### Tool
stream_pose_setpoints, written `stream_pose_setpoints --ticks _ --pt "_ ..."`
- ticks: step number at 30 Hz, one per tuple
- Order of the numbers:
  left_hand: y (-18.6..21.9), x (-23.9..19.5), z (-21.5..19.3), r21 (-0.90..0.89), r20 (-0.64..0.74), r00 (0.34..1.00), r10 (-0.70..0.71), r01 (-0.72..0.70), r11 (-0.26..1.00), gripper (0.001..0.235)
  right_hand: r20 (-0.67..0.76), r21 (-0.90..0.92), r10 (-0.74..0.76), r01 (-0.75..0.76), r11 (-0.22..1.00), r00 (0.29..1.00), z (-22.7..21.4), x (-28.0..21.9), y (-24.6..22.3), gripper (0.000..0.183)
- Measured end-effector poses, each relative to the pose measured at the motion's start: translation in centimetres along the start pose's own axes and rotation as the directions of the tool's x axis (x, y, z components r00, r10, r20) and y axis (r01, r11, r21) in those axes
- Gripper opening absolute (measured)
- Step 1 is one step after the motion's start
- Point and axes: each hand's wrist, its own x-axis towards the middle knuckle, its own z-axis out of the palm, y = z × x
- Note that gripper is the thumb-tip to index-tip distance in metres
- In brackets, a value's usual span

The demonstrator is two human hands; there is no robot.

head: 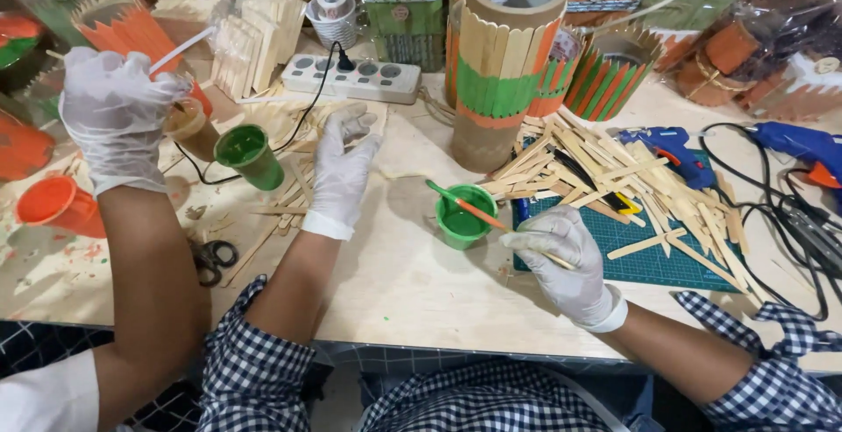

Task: Painting a green decorative stripe on a container made of popsicle sticks and painting small circular components with orange paint.

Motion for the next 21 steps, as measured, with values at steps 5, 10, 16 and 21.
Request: stream_pose_setpoints --ticks 5,10,16,21 --pt "2.5 -2.5 0.4 0.003 -0.018 0.986 0.166 -0.166 0.986 0.045 0.090 -0.014 -0.021 0.023 1.000 0.996 -0.3 0.2 0.4 0.014" --pt "8.0 -7.0 0.2 -0.040 -0.026 0.966 0.255 -0.256 0.966 0.041 0.129 -0.128 -0.019 0.036 0.991 0.991 -1.1 0.2 0.2 0.034" --pt "13.0 -12.3 -0.3 -0.135 0.033 0.915 0.403 -0.395 0.909 0.032 0.218 -0.290 0.045 0.021 0.957 0.975 -3.8 0.7 0.4 0.055" --pt "16.0 -17.1 -1.4 -0.345 0.156 0.774 0.614 -0.539 0.768 0.025 0.343 -0.346 0.193 -0.067 0.936 0.919 -8.6 0.8 -0.5 0.058"
